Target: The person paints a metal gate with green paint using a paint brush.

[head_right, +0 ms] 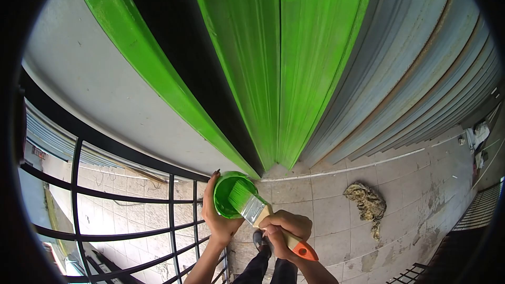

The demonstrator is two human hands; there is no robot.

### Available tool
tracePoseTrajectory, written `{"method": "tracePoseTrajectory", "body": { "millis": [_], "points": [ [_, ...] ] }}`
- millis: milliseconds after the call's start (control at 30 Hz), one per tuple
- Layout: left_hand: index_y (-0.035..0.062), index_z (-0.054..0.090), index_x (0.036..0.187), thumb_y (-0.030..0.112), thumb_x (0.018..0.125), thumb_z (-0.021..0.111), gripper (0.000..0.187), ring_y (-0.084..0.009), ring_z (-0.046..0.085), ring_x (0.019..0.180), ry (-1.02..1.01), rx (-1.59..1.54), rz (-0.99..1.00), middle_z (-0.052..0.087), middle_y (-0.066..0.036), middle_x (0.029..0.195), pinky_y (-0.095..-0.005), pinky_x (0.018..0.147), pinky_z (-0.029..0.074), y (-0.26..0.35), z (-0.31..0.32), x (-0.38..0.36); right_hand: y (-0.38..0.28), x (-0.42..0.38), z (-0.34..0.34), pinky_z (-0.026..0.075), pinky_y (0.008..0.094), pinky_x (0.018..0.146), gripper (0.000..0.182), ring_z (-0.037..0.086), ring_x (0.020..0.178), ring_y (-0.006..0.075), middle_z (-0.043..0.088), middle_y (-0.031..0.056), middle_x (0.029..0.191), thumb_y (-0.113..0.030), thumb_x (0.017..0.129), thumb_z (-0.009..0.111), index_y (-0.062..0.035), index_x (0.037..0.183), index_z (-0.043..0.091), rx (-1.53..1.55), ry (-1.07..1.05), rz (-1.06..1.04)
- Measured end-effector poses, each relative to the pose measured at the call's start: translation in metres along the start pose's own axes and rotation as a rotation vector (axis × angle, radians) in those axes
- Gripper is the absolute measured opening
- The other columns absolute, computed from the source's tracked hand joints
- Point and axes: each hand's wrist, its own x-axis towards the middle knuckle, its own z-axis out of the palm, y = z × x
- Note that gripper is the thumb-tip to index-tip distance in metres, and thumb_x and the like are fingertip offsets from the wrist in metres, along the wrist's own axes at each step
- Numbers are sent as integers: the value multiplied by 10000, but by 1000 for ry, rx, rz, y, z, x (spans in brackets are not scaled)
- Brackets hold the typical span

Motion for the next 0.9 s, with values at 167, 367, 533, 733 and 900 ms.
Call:
{"method": "tracePoseTrajectory", "body": {
  "millis": [167,367,533,733,900],
  "points": [
    [-41,452,1300,151,518,909,926,-267,643,1028,-133,-185,-166,629,-176,1149,-357,893,510,-1,7,5,36,9,3,485,269,489,175,602,507,182,616,151,651,-69,805,504,70,756,599,418,184,127],
    [-64,442,1283,158,546,907,900,-200,652,982,-234,-251,-210,663,-142,1082,-318,880,515,7,7,17,60,77,5,506,381,450,311,567,463,316,589,173,729,-189,803,470,86,912,567,593,443,-108],
    [-79,430,1282,163,549,910,910,-200,643,982,-283,-209,-174,653,-137,1096,-321,905,502,5,-5,13,110,109,-3,540,346,537,282,622,536,286,622,183,751,-159,834,443,74,887,595,450,461,-182],
    [-57,446,1267,148,555,910,874,-193,632,985,-327,-161,-204,642,-134,1101,-327,910,500,-2,-16,0,142,103,7,524,277,547,178,630,560,191,642,153,713,-60,834,488,60,824,619,489,438,-232],
    [-35,484,1220,147,549,915,819,-193,638,976,-358,-133,-263,647,-125,1093,-324,900,509,-15,-19,-10,181,90,17,518,301,527,197,611,531,192,625,141,682,-59,817,450,51,803,613,409,460,-114]
  ]
}}
